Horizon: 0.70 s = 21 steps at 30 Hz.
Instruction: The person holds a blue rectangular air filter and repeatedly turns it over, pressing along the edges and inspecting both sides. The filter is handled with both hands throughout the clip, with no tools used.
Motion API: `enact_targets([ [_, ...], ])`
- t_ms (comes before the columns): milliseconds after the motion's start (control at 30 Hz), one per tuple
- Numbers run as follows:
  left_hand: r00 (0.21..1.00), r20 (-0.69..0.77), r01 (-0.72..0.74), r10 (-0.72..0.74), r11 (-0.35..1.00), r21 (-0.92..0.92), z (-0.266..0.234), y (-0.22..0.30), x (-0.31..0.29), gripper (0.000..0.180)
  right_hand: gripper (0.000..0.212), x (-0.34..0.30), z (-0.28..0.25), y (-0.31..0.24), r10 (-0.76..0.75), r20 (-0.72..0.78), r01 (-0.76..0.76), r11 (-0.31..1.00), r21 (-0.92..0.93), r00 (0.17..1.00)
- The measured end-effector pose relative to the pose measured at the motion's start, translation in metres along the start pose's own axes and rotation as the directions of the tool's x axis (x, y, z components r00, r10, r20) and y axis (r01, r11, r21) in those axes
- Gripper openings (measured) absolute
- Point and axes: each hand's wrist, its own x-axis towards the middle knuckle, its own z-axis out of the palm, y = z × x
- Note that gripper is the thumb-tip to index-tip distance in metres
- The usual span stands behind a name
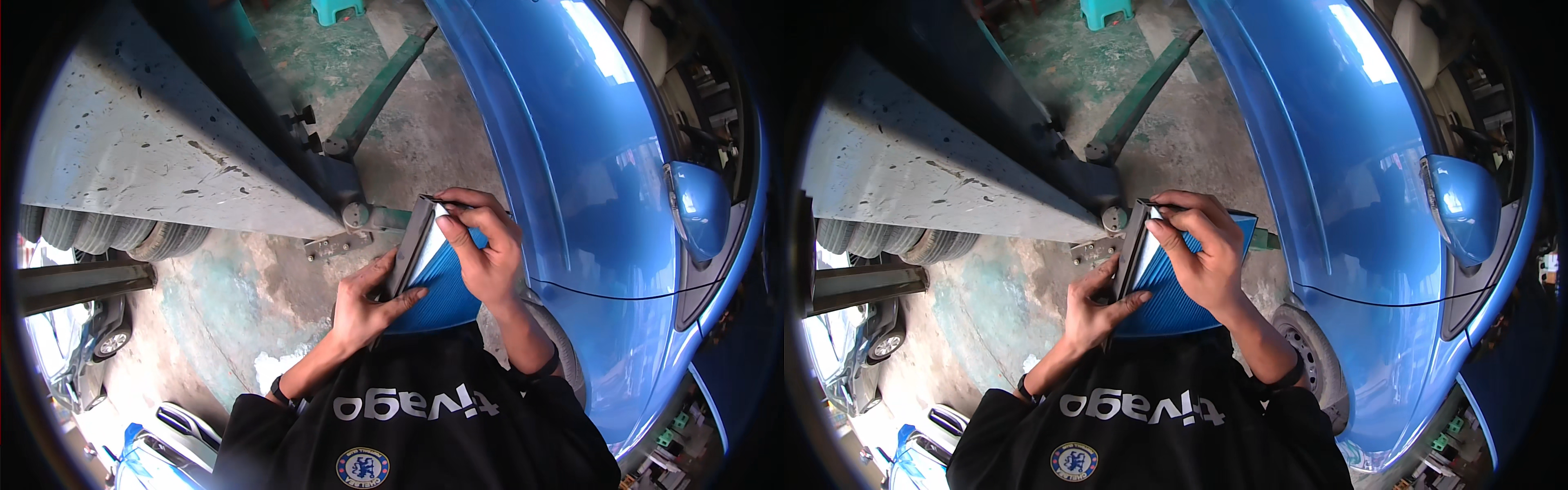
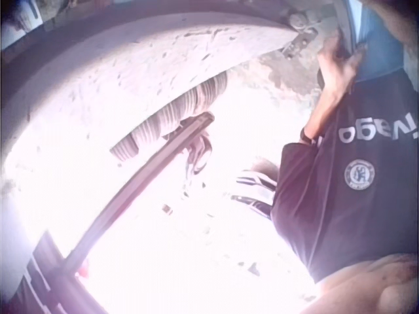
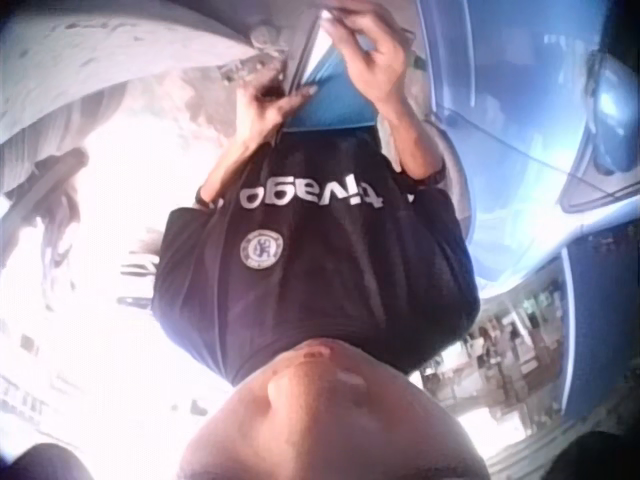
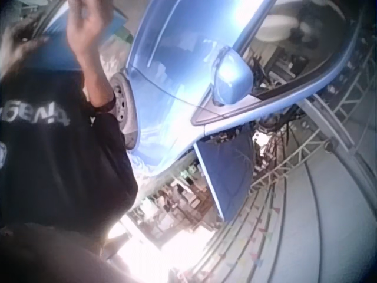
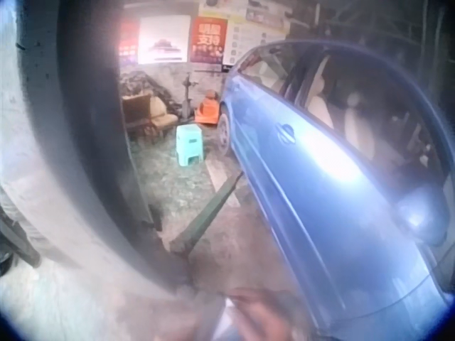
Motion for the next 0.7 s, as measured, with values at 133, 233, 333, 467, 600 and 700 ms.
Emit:
enact_targets([
  [133,1.000,0.027,-0.003,0.003,1.000,0.005,0.000,0.002,0.000,0.064,0.017,0.001,-0.004,0.004,-0.065,0.039,0.066,0.997,-0.042,0.997],
  [233,0.998,0.051,0.033,-0.033,0.999,0.005,0.001,-0.001,-0.001,0.063,0.020,0.003,-0.009,0.015,-0.133,0.078,0.136,0.990,-0.032,0.988],
  [333,0.990,0.097,0.100,-0.102,0.995,0.024,0.001,-0.007,-0.002,0.065,0.023,0.001,-0.013,0.024,-0.123,0.179,0.119,0.992,0.037,0.976],
  [467,0.986,0.151,0.050,-0.072,0.988,0.145,-0.002,-0.012,-0.008,0.076,0.026,0.008,-0.026,0.034,-0.159,0.300,0.104,0.976,0.191,0.941],
  [600,0.967,0.251,-0.111,0.053,0.968,0.225,-0.004,-0.015,-0.017,0.093,0.025,0.019,-0.037,0.039,-0.156,0.441,0.048,0.968,0.246,0.884],
  [700,0.941,0.280,0.147,-0.191,0.974,0.171,-0.008,-0.017,-0.021,0.095,0.024,0.022,-0.033,0.042,-0.124,0.503,0.000,0.971,0.240,0.856],
])
